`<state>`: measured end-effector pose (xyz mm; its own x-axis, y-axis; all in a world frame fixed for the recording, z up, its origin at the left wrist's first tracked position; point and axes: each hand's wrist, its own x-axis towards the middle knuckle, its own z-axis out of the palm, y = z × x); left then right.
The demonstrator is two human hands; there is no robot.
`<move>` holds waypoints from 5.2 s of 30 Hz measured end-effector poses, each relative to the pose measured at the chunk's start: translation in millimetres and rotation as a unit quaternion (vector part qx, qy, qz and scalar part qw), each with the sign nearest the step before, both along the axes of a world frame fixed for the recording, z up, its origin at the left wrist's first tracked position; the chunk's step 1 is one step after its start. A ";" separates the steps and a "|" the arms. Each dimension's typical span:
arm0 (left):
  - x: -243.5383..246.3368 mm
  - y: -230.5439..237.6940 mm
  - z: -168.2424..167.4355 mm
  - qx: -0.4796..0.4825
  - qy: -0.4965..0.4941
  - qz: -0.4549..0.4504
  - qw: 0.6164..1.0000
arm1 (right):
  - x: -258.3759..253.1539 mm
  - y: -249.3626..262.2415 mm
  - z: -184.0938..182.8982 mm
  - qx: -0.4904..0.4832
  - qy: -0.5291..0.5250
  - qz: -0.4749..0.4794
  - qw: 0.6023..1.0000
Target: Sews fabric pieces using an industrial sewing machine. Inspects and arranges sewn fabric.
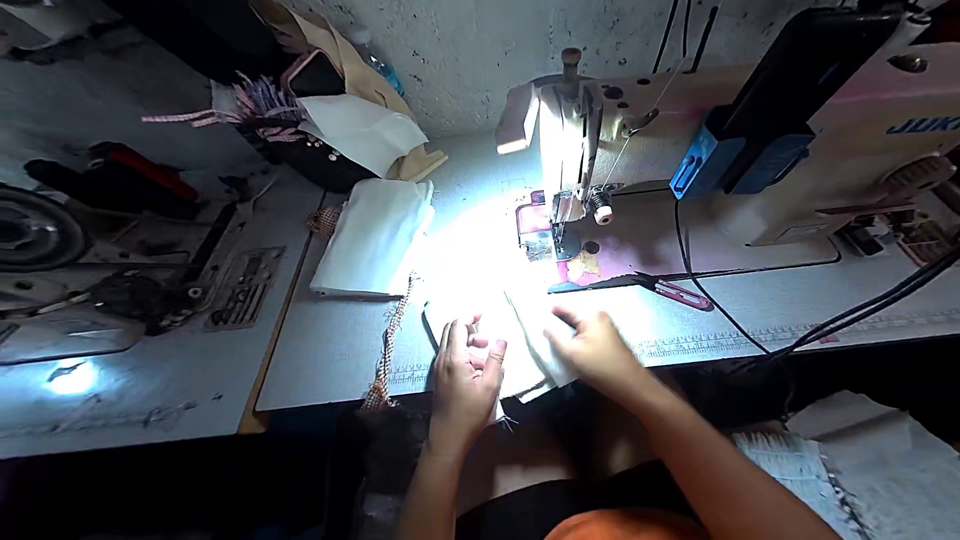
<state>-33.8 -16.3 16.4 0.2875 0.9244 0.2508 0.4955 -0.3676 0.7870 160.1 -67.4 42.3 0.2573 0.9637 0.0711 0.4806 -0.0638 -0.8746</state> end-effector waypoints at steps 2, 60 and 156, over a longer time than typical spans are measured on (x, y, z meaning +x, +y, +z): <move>-6.1 -1.2 -4.7 0.076 0.077 0.013 0.994 | 38.8 -6.5 4.6 -0.008 0.007 -0.072 0.997; -43.8 54.9 28.1 -0.084 0.130 -0.036 0.987 | 64.9 -16.1 -26.7 -0.037 -0.224 -0.140 0.964; 4.6 -113.9 10.9 -0.132 0.077 -0.150 0.977 | 0.1 -114.2 -29.1 -0.075 0.502 -0.249 0.825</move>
<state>-29.2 -130.3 27.3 0.5712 0.8192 -0.0516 0.5160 -0.3096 0.7987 160.3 -181.6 13.2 0.4810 0.6989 -0.5294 -0.5997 -0.1782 -0.7801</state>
